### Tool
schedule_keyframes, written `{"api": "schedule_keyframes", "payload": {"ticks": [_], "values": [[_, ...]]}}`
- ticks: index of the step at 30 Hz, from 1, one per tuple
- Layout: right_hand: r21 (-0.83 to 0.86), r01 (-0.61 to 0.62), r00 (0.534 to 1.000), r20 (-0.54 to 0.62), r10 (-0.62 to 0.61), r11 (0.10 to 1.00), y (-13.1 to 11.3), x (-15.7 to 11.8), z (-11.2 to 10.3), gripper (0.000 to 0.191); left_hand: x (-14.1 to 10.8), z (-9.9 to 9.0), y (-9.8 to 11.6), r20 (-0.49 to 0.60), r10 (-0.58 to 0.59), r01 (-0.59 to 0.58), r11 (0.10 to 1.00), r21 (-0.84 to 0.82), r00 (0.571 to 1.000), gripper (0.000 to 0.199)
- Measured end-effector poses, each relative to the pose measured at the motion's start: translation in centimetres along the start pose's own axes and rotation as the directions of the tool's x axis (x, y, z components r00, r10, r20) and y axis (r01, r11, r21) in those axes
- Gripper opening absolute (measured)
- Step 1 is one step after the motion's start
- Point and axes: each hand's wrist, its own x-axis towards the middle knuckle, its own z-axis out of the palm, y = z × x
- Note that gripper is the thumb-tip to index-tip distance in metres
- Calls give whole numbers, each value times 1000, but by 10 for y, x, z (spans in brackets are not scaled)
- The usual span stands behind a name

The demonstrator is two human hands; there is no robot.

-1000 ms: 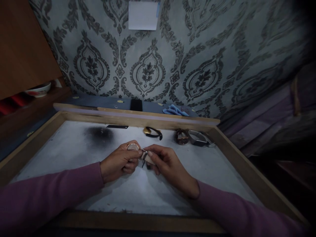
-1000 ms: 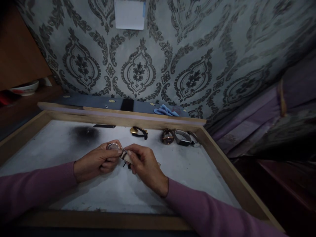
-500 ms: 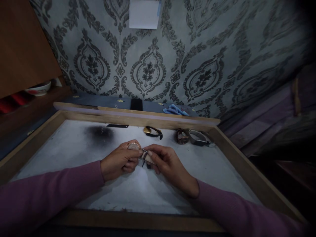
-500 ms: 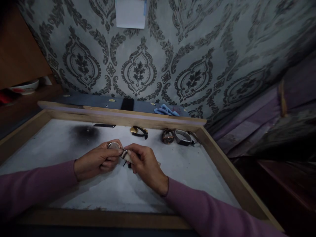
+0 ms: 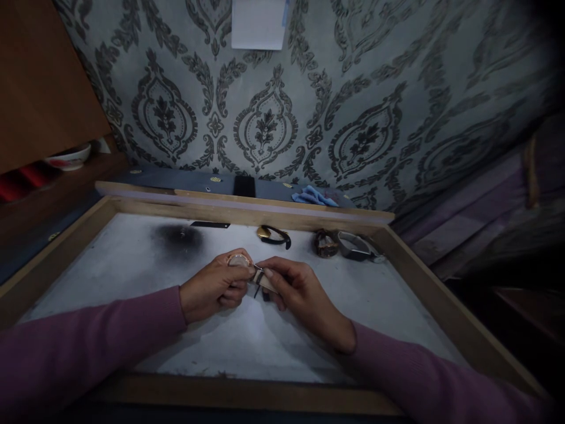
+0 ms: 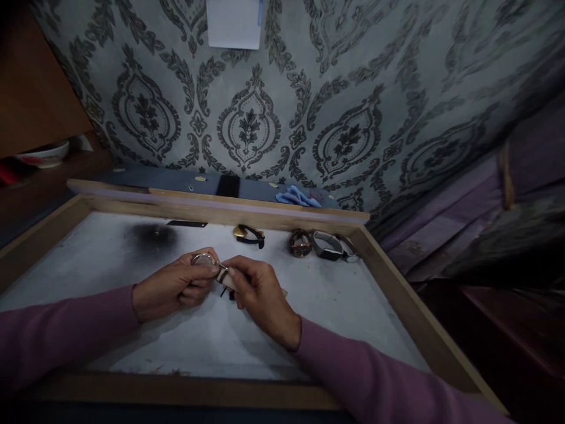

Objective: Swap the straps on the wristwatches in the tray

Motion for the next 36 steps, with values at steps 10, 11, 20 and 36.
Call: {"api": "schedule_keyframes", "payload": {"ticks": [10, 11, 20, 36], "values": [[-65, 29, 999, -16, -30, 997, 1, -2, 0, 26, 1, -1, -1, 6, -7, 7, 1000, 0, 1000, 29], [-76, 30, 999, -14, -31, 997, 1, -2, 0, 26, 1, -1, -1, 8, -6, 6, 1000, -1, 1000, 28], [-190, 83, 996, -12, -87, 978, -2, -4, 0, 25, 0, -1, -1, -1, -26, 26, 1000, 16, 1000, 25], [-358, 204, 978, 28, -208, 911, -5, -6, -3, 26, -2, -2, -1, 26, -32, 32, 999, 7, 999, 34]]}}
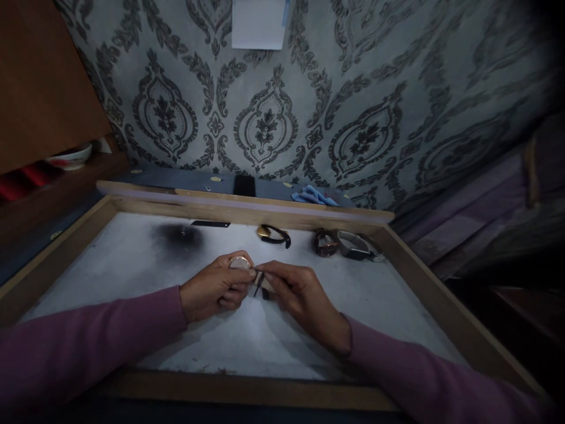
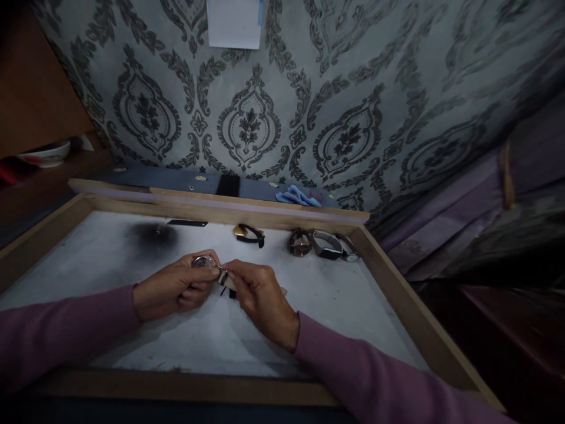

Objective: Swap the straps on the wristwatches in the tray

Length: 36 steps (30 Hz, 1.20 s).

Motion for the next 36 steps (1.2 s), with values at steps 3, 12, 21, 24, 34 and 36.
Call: {"api": "schedule_keyframes", "payload": {"ticks": [3, 12, 21, 24, 34, 36], "values": [[0, 22, 1000, -2, -22, 1000, 1, 0, 0, 27, 0, -1, 0, 6, 2, -2, 1000, -6, 1000, 36], [14, 32, 999, 19, -32, 999, 4, 1, -1, 27, 0, -3, -1, 19, -9, 9, 1000, -23, 1000, 34], [-35, 79, 997, 20, -79, 996, 4, 0, -1, 28, 0, -2, 1, 25, -3, 3, 1000, 20, 1000, 33], [-34, 82, 996, 27, -81, 996, 3, 0, -2, 28, 0, -3, 1, 28, 4, -5, 1000, 26, 1000, 33], [-88, 198, 980, -7, -200, 976, 3, 0, -3, 29, 1, -4, 0, 36, 11, -12, 1000, 28, 999, 33], [-94, 187, 982, -6, -189, 978, 2, 1, -3, 29, 1, -4, 1, 35, 13, -15, 999, 33, 999, 32]]}}
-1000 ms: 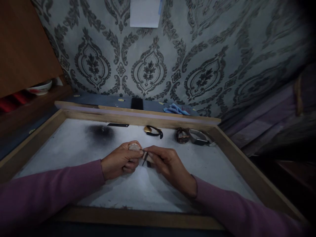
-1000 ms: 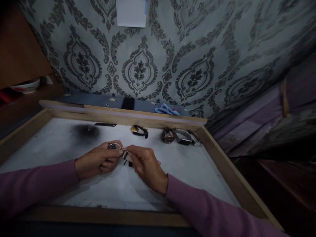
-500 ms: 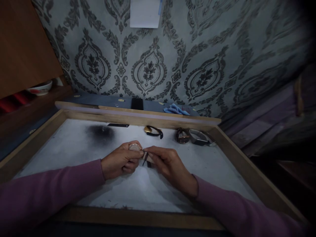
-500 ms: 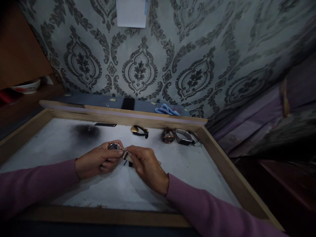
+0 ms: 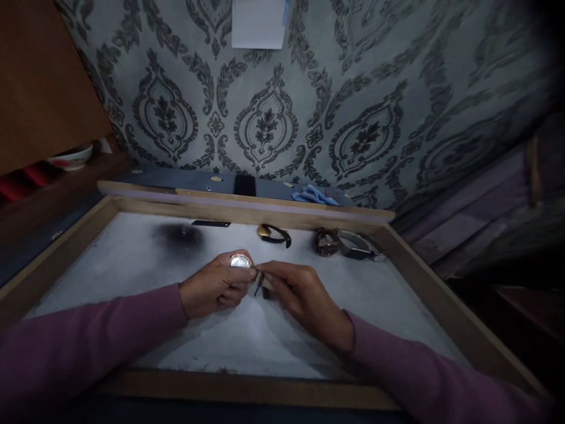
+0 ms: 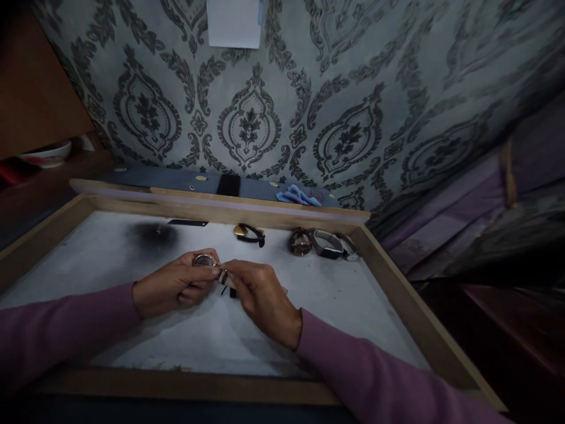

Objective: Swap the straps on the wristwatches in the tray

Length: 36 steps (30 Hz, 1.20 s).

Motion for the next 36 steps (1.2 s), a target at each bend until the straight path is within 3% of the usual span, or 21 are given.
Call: {"api": "schedule_keyframes", "payload": {"ticks": [8, 23, 36], "values": [[27, -30, 1000, 3, 30, 999, -3, 1, -2, 26, -1, 2, 3, -13, 14, -15, 1000, -11, 1000, 38], [241, -331, 943, 65, 325, 912, 0, 3, 1, 30, 2, -1, 0, -14, 63, -64, 997, -39, 998, 33], [291, -287, 958, 73, 278, 913, 2, 3, 1, 27, 3, -1, 1, -9, 57, -57, 998, -19, 998, 34]]}}
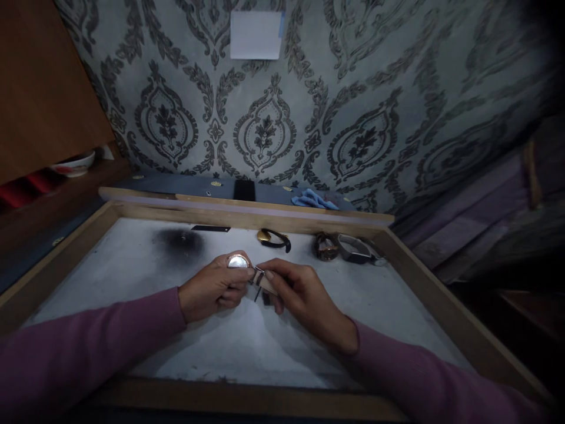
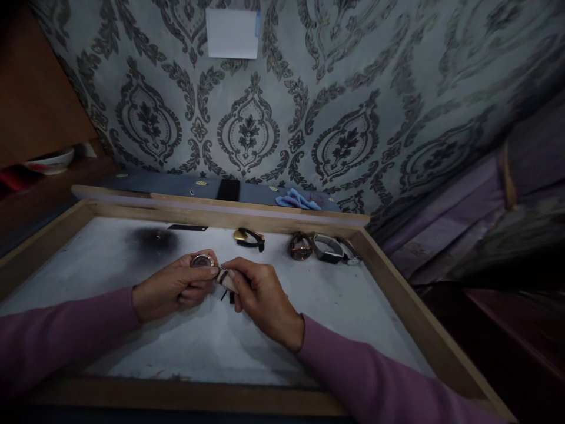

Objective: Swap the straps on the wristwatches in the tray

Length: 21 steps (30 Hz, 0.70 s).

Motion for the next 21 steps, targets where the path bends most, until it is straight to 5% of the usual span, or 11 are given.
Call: {"api": "schedule_keyframes", "payload": {"ticks": [21], "values": [[58, -28, 1000, 15, 27, 998, -4, 1, 0, 25, -1, 0, 1, 10, -7, 7, 1000, 11, 1000, 34]]}}
